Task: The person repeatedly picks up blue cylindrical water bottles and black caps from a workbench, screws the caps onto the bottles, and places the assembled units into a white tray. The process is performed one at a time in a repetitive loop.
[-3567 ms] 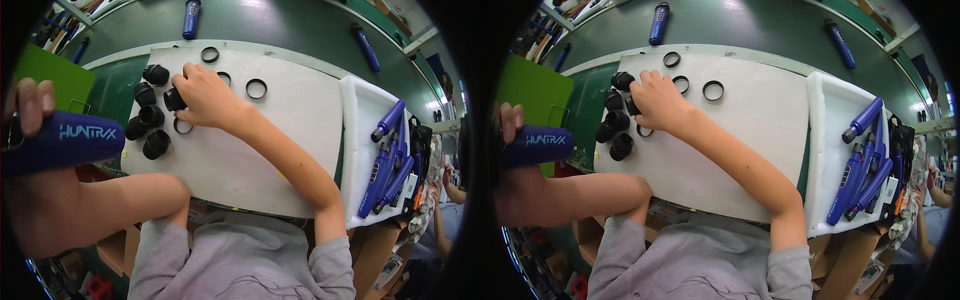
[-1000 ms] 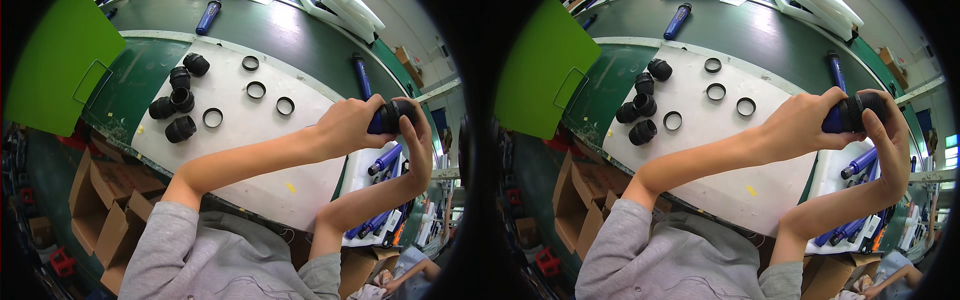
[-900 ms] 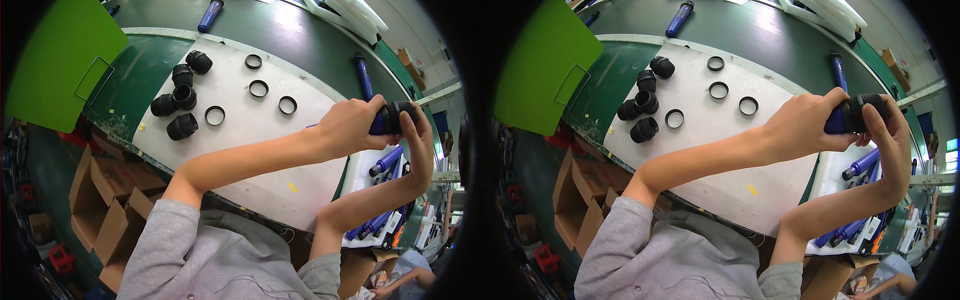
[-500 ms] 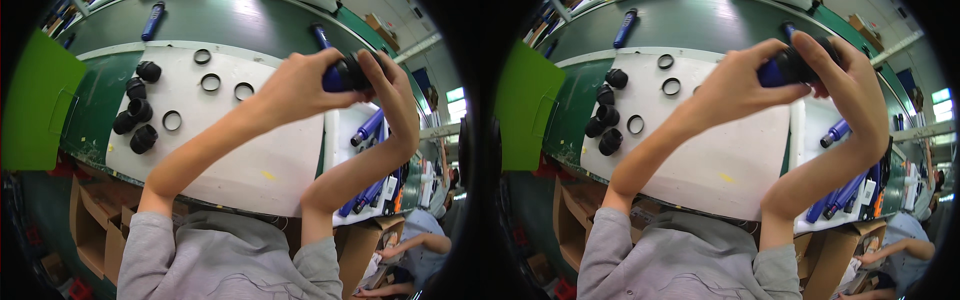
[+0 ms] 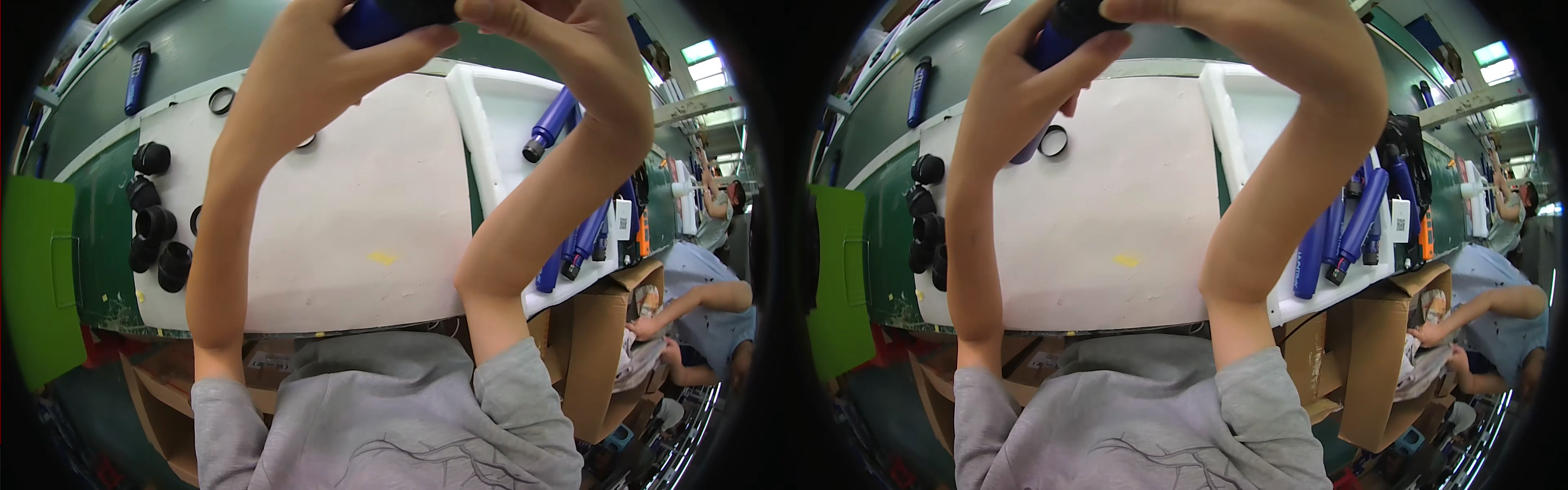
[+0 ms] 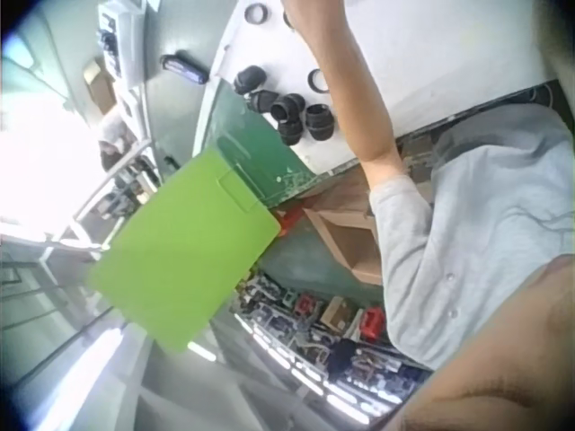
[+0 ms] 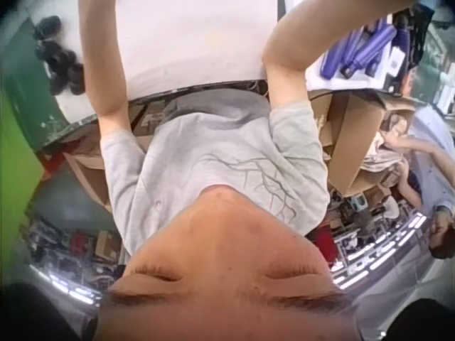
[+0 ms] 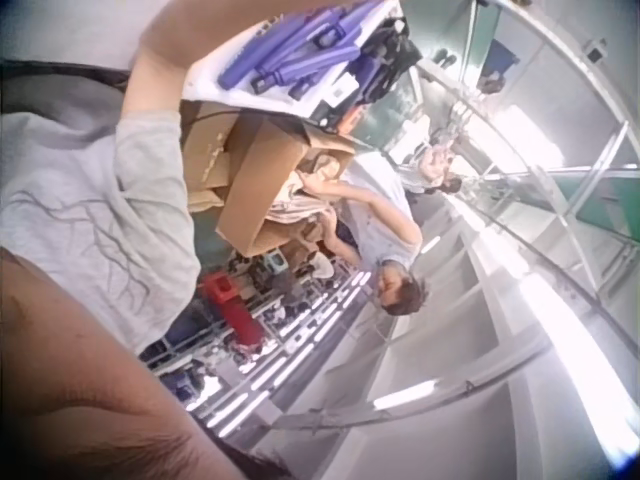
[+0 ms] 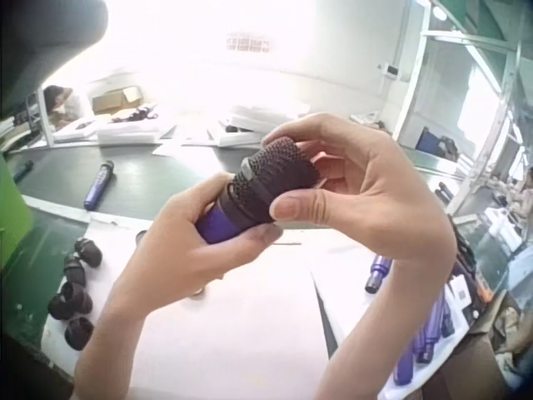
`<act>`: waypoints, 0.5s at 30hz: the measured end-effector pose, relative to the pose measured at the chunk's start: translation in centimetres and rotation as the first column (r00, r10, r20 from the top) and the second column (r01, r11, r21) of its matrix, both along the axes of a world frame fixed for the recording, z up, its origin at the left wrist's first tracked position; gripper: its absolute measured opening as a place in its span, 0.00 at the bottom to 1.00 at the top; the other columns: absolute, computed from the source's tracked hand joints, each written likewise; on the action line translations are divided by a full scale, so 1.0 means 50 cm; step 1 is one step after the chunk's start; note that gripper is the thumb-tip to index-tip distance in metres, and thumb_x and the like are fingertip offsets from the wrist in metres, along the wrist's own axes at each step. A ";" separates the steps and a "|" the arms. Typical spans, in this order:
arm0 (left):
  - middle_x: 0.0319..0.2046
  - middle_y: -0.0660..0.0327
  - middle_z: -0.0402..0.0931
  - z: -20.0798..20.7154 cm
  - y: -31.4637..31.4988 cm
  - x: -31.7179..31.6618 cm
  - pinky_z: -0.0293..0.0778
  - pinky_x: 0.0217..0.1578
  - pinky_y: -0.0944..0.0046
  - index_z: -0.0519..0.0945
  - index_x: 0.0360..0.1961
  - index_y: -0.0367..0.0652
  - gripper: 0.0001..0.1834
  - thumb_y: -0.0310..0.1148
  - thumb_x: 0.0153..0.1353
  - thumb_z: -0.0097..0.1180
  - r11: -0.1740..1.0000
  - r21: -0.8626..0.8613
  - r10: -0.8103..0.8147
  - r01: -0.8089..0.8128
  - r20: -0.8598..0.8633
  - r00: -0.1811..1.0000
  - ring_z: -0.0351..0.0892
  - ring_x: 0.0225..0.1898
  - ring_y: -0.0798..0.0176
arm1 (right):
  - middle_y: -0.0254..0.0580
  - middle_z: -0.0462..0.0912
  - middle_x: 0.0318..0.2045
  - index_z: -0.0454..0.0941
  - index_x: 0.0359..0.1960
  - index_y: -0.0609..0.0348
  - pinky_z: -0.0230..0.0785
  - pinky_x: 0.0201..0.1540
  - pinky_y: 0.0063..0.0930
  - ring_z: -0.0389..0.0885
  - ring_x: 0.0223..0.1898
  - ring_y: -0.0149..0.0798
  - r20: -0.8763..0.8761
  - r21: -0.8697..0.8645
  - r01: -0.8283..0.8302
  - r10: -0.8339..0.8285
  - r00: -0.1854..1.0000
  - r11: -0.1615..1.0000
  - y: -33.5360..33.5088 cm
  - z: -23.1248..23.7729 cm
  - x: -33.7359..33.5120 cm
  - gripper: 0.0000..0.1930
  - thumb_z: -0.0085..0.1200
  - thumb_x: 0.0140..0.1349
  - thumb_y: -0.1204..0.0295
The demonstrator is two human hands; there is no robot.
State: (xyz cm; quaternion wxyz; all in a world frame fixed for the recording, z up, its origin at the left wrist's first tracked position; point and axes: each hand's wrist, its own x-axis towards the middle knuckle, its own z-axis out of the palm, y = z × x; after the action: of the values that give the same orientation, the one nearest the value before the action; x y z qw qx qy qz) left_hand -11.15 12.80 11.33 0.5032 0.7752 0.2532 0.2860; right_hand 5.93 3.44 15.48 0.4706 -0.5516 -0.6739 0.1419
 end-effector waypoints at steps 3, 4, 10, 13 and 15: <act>0.23 0.66 0.76 -0.023 0.015 -0.001 0.69 0.24 0.72 0.80 0.44 0.42 0.19 0.41 0.57 0.70 0.997 0.077 0.005 -0.008 0.045 0.999 0.73 0.22 0.74 | 0.44 0.86 0.36 0.79 0.49 0.65 0.79 0.43 0.27 0.85 0.37 0.34 -0.077 -0.013 -0.021 0.020 0.997 1.000 0.002 0.004 0.005 0.27 0.75 0.51 0.64; 0.24 0.67 0.76 -0.040 0.021 0.004 0.69 0.24 0.71 0.81 0.45 0.42 0.19 0.40 0.57 0.70 0.991 0.132 -0.001 -0.010 0.080 0.997 0.72 0.22 0.75 | 0.43 0.86 0.35 0.79 0.48 0.66 0.79 0.42 0.26 0.84 0.36 0.33 -0.046 -0.024 0.001 -0.002 0.999 1.000 0.002 0.003 0.000 0.26 0.74 0.52 0.62; 0.28 0.55 0.83 -0.055 0.019 0.019 0.79 0.31 0.64 0.81 0.46 0.40 0.24 0.44 0.54 0.73 0.897 0.416 0.100 -0.149 0.136 0.986 0.84 0.27 0.64 | 0.42 0.83 0.26 0.80 0.39 0.71 0.72 0.32 0.21 0.80 0.29 0.30 0.080 -0.203 0.195 -0.182 0.980 0.960 0.010 0.018 0.002 0.34 0.69 0.54 0.44; 0.27 0.56 0.82 -0.056 0.015 0.024 0.78 0.30 0.66 0.80 0.46 0.40 0.25 0.43 0.53 0.73 0.892 0.423 0.103 -0.158 0.151 0.983 0.82 0.25 0.66 | 0.42 0.82 0.25 0.80 0.39 0.70 0.71 0.31 0.22 0.79 0.29 0.30 0.225 -0.244 0.278 -0.225 0.948 0.929 -0.001 0.049 -0.006 0.36 0.68 0.53 0.41; 0.26 0.57 0.82 -0.058 0.019 0.018 0.77 0.30 0.65 0.80 0.46 0.40 0.25 0.43 0.53 0.74 0.892 0.418 0.118 -0.174 0.156 0.981 0.81 0.25 0.65 | 0.42 0.82 0.28 0.79 0.42 0.70 0.72 0.33 0.22 0.80 0.31 0.31 0.211 -0.165 0.245 -0.209 0.955 0.955 -0.013 0.041 -0.036 0.36 0.69 0.53 0.42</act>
State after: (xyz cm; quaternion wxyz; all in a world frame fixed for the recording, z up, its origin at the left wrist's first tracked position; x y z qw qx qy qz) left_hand -10.27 13.74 8.43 0.3120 0.8260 0.2091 0.4204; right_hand 4.13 2.78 17.51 0.3623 -0.6790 -0.6312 0.0963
